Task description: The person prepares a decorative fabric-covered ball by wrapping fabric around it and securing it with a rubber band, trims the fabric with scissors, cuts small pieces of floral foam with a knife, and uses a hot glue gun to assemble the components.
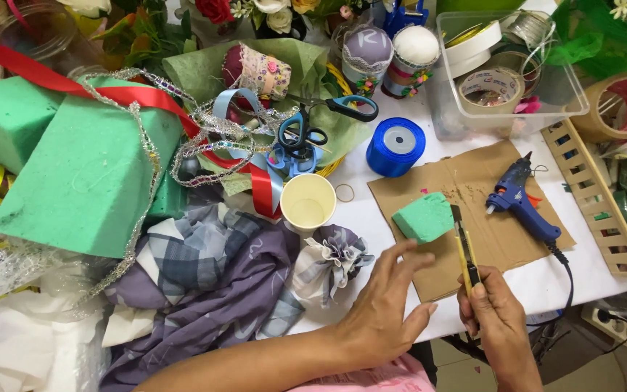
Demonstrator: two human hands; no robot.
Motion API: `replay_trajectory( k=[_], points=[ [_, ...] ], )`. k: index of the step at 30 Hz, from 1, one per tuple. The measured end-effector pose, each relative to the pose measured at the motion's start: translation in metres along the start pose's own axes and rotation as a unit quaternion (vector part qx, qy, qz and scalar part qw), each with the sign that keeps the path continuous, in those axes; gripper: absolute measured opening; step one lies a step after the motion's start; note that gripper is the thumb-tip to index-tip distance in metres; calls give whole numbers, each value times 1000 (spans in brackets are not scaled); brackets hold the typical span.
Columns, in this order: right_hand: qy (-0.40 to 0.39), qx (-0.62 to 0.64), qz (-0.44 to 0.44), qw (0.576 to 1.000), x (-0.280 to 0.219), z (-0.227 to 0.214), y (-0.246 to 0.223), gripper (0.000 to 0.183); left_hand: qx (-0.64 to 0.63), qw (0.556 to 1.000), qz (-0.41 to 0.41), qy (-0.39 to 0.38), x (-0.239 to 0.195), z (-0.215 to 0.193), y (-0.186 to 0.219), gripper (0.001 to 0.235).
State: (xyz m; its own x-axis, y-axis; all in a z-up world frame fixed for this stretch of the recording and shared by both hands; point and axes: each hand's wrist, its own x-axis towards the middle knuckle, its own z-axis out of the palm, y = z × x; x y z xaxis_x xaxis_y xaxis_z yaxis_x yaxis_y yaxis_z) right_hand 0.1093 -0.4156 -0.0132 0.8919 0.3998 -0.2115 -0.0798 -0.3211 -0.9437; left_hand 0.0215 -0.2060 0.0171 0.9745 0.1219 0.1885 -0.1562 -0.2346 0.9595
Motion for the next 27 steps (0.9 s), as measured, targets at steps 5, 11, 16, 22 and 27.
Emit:
replay_trajectory(
  k=[5, 11, 16, 22, 27],
  points=[
    [29, -2, 5, 1000, 1, 1, 4, 28, 7, 999, -1, 54, 15, 18, -20, 64],
    [72, -24, -14, 997, 3, -1, 1, 30, 37, 994, -11, 105, 29, 36, -48, 76],
    [91, -12, 10, 996, 1, -4, -5, 26, 73, 986, 0, 147, 48, 44, -64, 76],
    [113, -225, 21, 967, -7, -5, -13, 22, 132, 974, -33, 179, 62, 53, -85, 63],
    [143, -502, 60, 851, -9, -18, 2, 30, 91, 972, 3, 218, 61, 45, -87, 62]
  ],
)
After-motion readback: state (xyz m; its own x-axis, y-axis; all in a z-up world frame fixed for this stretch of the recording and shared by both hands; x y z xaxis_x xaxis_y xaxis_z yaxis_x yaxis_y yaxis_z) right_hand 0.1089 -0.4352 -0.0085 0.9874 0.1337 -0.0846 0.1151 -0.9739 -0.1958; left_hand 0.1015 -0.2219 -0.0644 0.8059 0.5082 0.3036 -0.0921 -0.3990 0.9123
